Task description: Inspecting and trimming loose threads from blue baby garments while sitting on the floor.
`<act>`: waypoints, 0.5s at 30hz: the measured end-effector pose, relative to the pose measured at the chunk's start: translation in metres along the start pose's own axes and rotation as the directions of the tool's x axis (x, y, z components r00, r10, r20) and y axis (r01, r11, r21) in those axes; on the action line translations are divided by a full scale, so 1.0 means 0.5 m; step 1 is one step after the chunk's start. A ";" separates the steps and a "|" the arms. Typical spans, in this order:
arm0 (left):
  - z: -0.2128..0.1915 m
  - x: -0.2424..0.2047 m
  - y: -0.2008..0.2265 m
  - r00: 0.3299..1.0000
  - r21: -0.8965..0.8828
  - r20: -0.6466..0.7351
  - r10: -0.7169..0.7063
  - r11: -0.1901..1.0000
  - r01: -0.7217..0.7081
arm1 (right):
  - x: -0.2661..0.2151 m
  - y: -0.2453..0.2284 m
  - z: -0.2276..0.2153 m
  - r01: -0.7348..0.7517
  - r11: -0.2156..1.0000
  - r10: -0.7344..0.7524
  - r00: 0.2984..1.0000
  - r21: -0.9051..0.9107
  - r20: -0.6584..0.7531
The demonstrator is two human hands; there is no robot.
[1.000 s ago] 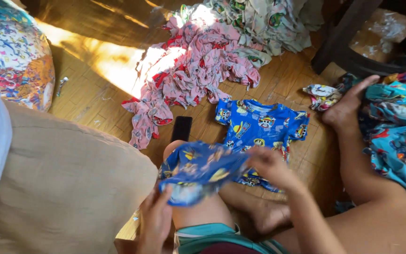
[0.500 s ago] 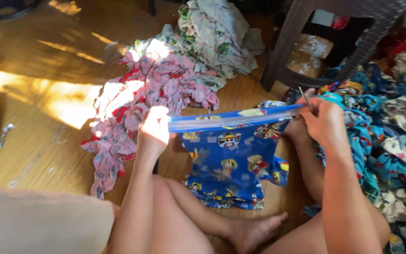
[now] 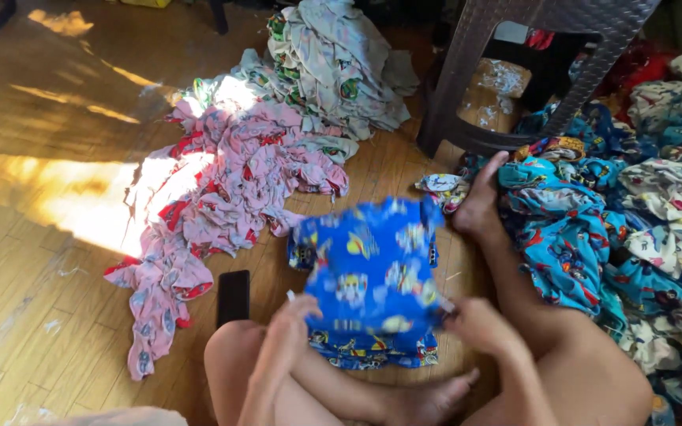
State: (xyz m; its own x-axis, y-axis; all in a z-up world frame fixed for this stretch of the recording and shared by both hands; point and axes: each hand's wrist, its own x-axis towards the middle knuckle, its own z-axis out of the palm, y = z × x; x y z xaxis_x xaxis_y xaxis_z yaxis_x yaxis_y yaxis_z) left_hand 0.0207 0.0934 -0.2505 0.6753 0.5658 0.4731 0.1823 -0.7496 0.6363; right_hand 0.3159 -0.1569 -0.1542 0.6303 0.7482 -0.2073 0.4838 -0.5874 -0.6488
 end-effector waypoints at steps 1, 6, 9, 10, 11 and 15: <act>0.044 -0.052 -0.040 0.901 0.236 0.363 -0.236 0.959 0.156 | 0.018 0.049 0.054 -0.048 0.994 0.069 0.973 -0.103 0.220; 0.096 -0.033 -0.107 0.605 0.395 0.603 -0.519 0.854 0.339 | 0.092 0.143 0.149 -0.076 0.959 0.191 0.883 -0.272 0.429; 0.076 0.086 -0.096 0.845 0.144 0.319 -0.429 0.903 0.404 | 0.140 0.114 0.122 -0.117 0.969 0.173 0.951 -0.219 0.258; 0.086 0.126 -0.111 0.853 0.097 0.181 -0.490 0.872 0.480 | 0.168 0.115 0.124 -0.135 0.972 0.166 0.974 -0.190 0.157; 0.097 0.184 -0.131 0.842 0.037 0.034 -0.538 0.843 0.537 | 0.212 0.111 0.120 -0.143 0.977 0.151 0.988 -0.157 0.043; 0.176 0.265 -0.132 0.981 0.031 -0.038 -0.192 0.981 0.194 | 0.360 0.163 0.197 -0.299 0.920 0.270 0.952 -0.253 -0.142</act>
State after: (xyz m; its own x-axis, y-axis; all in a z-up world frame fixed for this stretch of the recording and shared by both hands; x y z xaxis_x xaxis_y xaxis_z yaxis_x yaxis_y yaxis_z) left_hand 0.1613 0.1877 -0.2836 0.5999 0.7121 0.3647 0.3319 -0.6362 0.6964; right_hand 0.4090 -0.0399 -0.3163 0.8175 0.5095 -0.2686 0.4101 -0.8423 -0.3498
